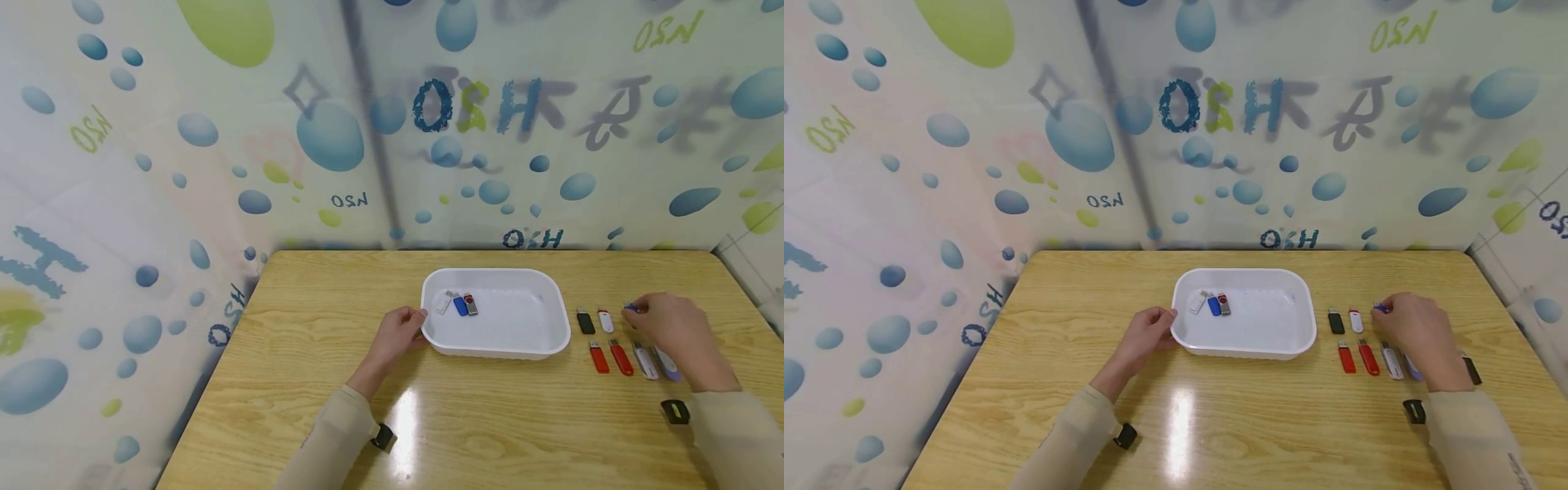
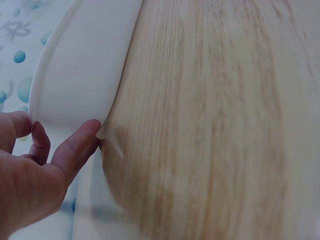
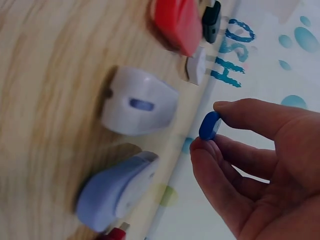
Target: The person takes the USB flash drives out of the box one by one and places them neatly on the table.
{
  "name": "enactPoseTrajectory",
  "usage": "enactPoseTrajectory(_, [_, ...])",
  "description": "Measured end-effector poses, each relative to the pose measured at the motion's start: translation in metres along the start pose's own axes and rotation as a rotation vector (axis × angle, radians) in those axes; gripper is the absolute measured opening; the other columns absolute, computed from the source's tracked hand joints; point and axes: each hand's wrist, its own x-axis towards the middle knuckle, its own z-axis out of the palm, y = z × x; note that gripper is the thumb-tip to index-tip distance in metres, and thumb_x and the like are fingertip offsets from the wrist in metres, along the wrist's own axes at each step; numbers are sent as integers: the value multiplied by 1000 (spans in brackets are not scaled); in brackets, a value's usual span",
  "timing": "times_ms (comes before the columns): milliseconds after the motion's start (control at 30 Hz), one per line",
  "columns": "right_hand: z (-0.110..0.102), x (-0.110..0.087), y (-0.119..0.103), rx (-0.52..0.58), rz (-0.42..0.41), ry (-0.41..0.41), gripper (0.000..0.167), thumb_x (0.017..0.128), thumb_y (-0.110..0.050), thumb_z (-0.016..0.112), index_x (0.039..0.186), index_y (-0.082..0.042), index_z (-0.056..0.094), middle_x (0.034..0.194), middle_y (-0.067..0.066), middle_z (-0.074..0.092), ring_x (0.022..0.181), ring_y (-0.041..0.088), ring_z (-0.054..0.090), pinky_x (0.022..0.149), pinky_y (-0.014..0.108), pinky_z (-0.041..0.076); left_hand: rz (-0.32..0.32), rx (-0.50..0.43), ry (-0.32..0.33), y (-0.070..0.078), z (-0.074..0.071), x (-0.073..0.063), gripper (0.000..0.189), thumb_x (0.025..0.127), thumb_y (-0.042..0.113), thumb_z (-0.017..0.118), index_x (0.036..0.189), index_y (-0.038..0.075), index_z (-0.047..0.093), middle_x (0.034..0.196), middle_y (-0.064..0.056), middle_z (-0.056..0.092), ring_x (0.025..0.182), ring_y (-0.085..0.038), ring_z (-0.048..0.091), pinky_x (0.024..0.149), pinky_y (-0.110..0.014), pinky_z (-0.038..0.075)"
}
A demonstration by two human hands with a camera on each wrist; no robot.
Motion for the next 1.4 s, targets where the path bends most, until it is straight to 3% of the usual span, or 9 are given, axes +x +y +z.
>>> enactPoseTrajectory(167, [6, 0, 0, 12, 4, -15, 28, 99, -22, 61, 83, 0, 68, 70, 7, 55, 63, 25, 48, 52, 32, 35, -1, -3, 3, -1, 0, 0, 36, 110, 22, 54, 114, -13, 60, 116, -23, 64, 107, -31, 69, 89, -36, 63])
enactPoseTrajectory(333, [11, 0, 1, 19, 7, -21, 31, 99, -22, 61, 72, -6, 65, 64, 3, 50, 61, 23, 48, 51, 31, 35, 2, -3, 5, -2, 0, 1, 35, 109, 20, 54, 113, -14, 60, 116, -24, 64, 107, -32, 69, 88, -37, 64])
enactPoseTrajectory(1033, [14, 1, 4, -6, -20, -19, 35, 98, -22, 62, 65, -10, 61, 62, 3, 49, 59, 23, 47, 51, 32, 33, 8, 0, 4, -2, 0, 1, 37, 109, 21, 55, 114, -15, 60, 118, -26, 64, 111, -37, 68, 90, -40, 63])
enactPoseTrajectory(1400, [18, -3, 2, 5, -18, 35, 41, 100, -28, 56, 65, -8, 53, 60, 2, 45, 57, 21, 44, 49, 31, 32, 15, -3, 0, 1, 1, -1, 38, 109, 22, 55, 116, -16, 59, 120, -28, 63, 113, -40, 66, 92, -41, 62])
